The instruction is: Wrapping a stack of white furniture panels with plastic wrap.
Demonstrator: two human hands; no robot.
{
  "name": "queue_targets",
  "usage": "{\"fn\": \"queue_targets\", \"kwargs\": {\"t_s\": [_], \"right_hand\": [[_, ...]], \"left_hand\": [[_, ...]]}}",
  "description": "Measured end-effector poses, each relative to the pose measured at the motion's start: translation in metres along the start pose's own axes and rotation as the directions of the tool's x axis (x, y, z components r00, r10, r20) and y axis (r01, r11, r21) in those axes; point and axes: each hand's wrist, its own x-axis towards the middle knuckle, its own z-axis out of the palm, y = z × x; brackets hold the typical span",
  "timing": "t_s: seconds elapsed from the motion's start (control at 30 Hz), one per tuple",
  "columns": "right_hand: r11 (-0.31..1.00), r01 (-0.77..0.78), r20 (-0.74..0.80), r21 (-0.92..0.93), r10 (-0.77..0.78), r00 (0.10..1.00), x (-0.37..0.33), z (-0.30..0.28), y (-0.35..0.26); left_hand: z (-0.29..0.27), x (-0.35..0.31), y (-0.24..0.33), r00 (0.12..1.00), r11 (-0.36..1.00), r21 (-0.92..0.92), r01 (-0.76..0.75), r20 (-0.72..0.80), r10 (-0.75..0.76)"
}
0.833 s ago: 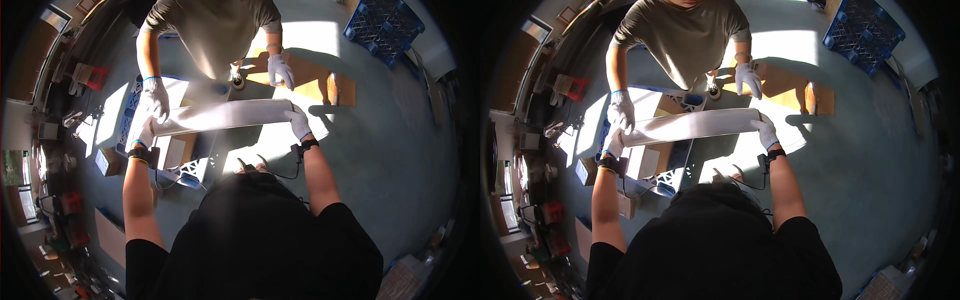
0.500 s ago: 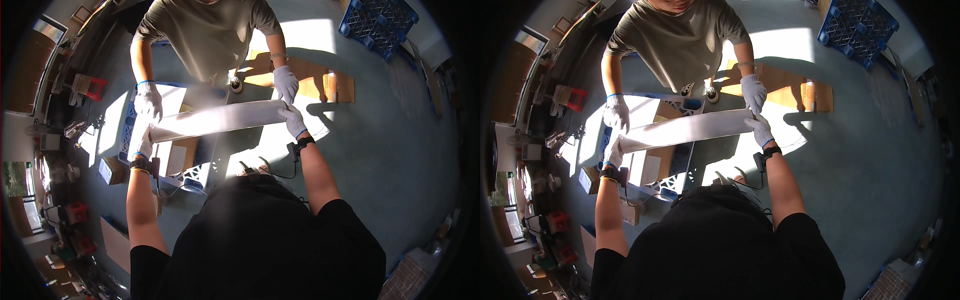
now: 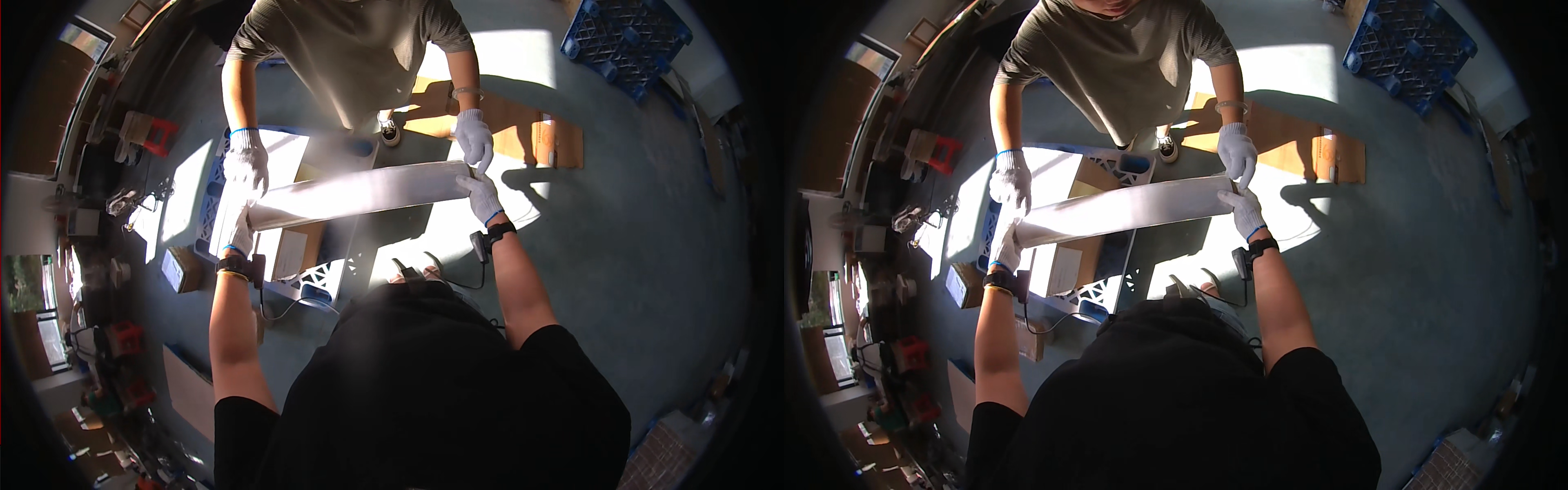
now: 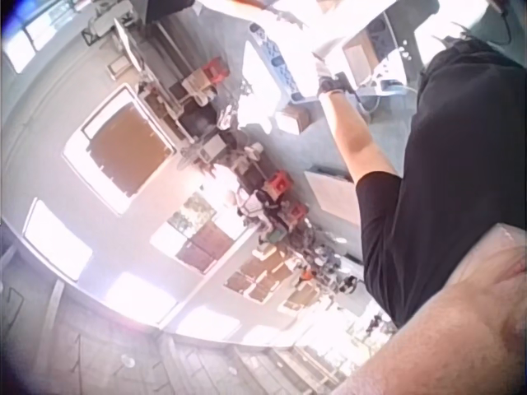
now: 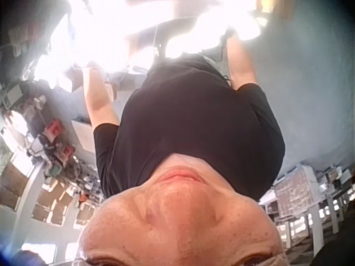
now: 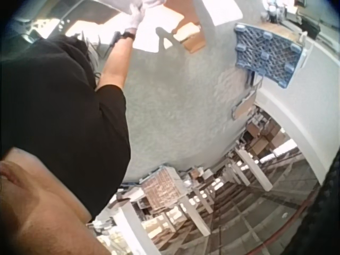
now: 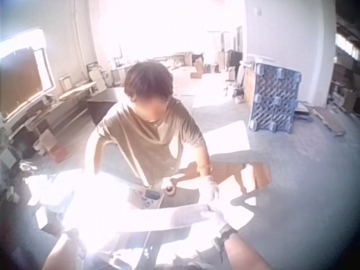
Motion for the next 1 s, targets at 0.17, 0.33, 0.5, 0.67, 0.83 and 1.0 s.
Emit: {"fn": "queue_targets", "kwargs": {"t_s": [0.17, 0.33, 0.5, 0.67, 0.83, 1.0], "right_hand": [[0.992, 0.053, -0.031, -0.114, -0.057, 0.998, 0.006, -0.007, 0.004], [0.984, 0.130, 0.093, -0.121, -0.119, 0.989, -0.004, 0.006, -0.014], [0.971, -0.026, -0.012, -0.238, 0.024, 1.000, -0.004, -0.009, -0.011], [0.987, -0.023, -0.021, -0.160, 0.020, 1.000, -0.001, -0.016, 0.001], [0.979, -0.009, -0.048, -0.204, -0.001, 0.999, -0.003, -0.020, -0.004], [0.946, -0.013, -0.096, -0.323, -0.019, 0.995, -0.013, -0.005, -0.027]], "left_hand": [[0.002, -0.004, -0.005, 0.999, 0.999, -0.007, 0.033, 0.035, -0.033], [-0.019, 0.016, -0.026, 0.996, 0.999, 0.037, 0.030, 0.080, -0.033], [-0.005, 0.023, -0.025, 0.998, 0.997, 0.074, 0.007, 0.058, -0.012], [-0.001, 0.015, -0.033, 1.000, 0.994, 0.113, -0.015, 0.021, 0.013], [-0.003, 0.009, -0.037, 0.998, 0.987, 0.151, -0.047, 0.035, 0.042], [-0.013, -0.015, -0.055, 0.997, 0.979, 0.191, -0.066, 0.059, 0.056]]}}
